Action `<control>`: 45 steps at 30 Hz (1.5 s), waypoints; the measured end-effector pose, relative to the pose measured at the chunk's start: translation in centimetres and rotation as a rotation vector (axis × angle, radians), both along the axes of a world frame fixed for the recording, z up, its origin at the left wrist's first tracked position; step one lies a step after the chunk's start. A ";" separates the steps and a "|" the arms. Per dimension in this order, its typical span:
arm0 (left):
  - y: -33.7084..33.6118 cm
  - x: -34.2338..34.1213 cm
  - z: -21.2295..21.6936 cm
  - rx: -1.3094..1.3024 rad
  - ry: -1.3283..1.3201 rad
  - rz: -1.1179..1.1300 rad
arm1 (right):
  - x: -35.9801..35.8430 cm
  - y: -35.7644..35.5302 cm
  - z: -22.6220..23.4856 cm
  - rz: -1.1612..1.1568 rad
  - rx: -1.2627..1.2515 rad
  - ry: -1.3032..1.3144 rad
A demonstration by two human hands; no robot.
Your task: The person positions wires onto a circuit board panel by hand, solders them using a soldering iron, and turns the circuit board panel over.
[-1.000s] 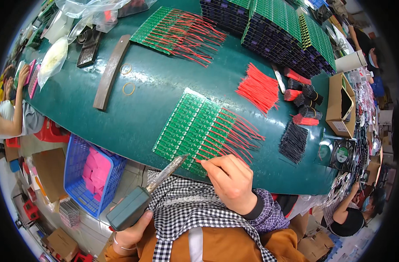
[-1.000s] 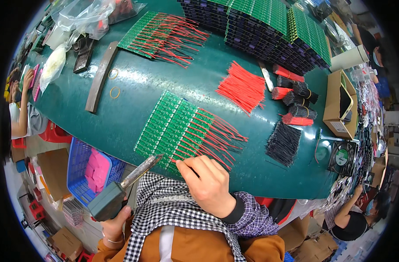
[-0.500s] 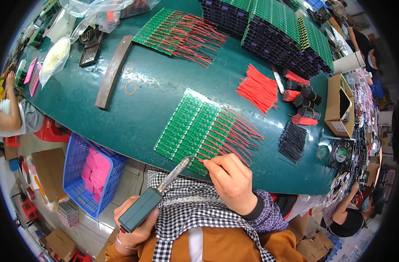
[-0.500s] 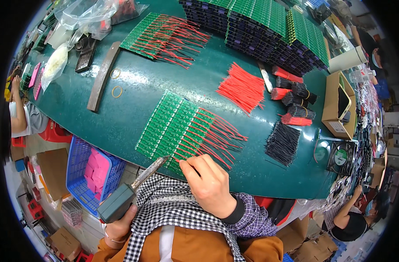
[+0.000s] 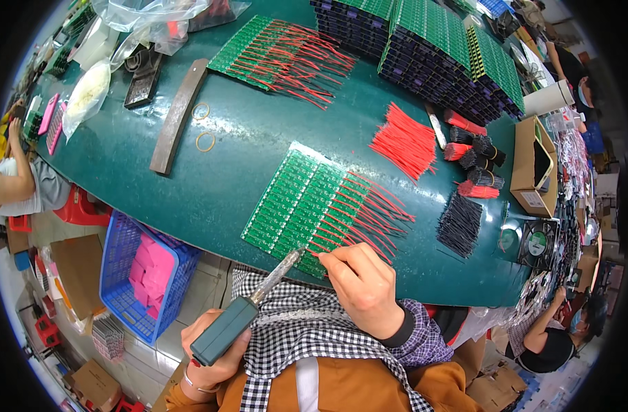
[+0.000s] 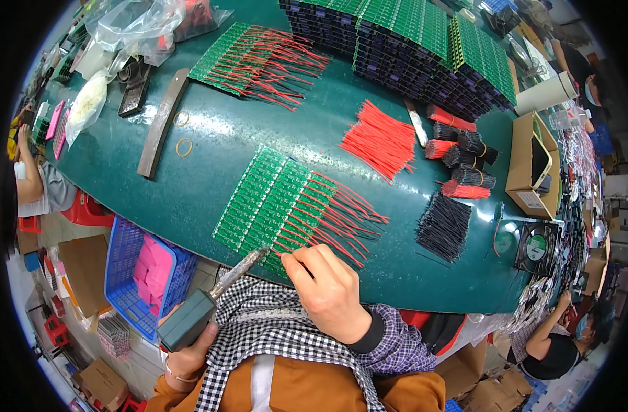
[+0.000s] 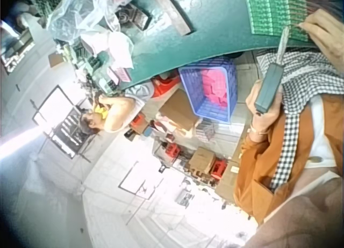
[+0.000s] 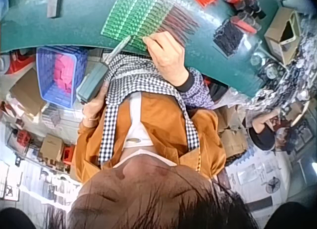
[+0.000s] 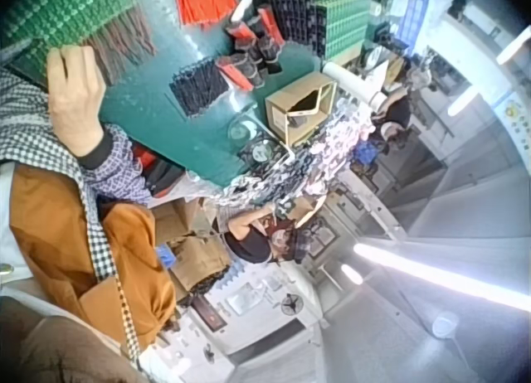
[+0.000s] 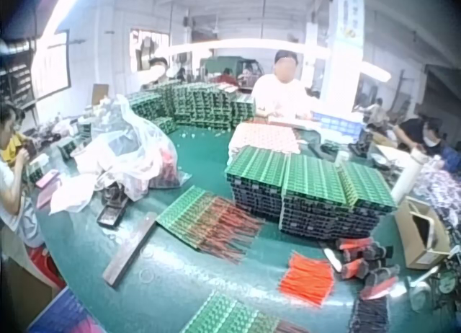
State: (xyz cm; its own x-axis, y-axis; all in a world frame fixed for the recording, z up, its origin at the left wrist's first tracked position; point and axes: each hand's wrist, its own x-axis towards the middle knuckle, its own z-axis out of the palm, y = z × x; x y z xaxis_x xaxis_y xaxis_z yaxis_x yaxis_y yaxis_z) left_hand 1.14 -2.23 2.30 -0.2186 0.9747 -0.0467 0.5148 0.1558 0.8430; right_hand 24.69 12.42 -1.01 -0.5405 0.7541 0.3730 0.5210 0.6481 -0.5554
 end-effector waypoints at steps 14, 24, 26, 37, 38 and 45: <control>-3.8 -1.1 -1.7 -0.056 -0.021 0.095 | -0.3 0.6 1.1 -0.009 0.007 0.002; -2.1 -0.5 -2.0 0.095 0.254 -0.114 | -0.3 -0.6 1.4 -0.055 0.011 0.005; -1.6 0.1 -1.3 0.059 0.038 0.019 | -0.4 -0.6 1.3 -0.062 0.019 0.006; -0.1 0.0 -3.3 0.071 -0.490 0.175 | -1.0 -0.8 2.0 -0.116 0.028 0.083; 0.1 -0.4 -3.9 0.178 -0.191 0.064 | -1.1 -0.8 2.1 -0.116 0.020 0.077; 3.7 0.1 -3.7 0.116 -0.608 0.397 | -1.0 -1.2 2.0 -0.110 0.012 0.095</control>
State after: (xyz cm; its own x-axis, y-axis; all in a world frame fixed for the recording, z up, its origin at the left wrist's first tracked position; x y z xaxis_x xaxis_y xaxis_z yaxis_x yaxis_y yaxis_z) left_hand 1.29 1.51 -1.43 -0.5242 0.8338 -0.1733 -0.1257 0.1255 0.9841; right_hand 23.72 11.20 0.99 -0.4163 0.8021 0.4281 0.5348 0.5968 -0.5982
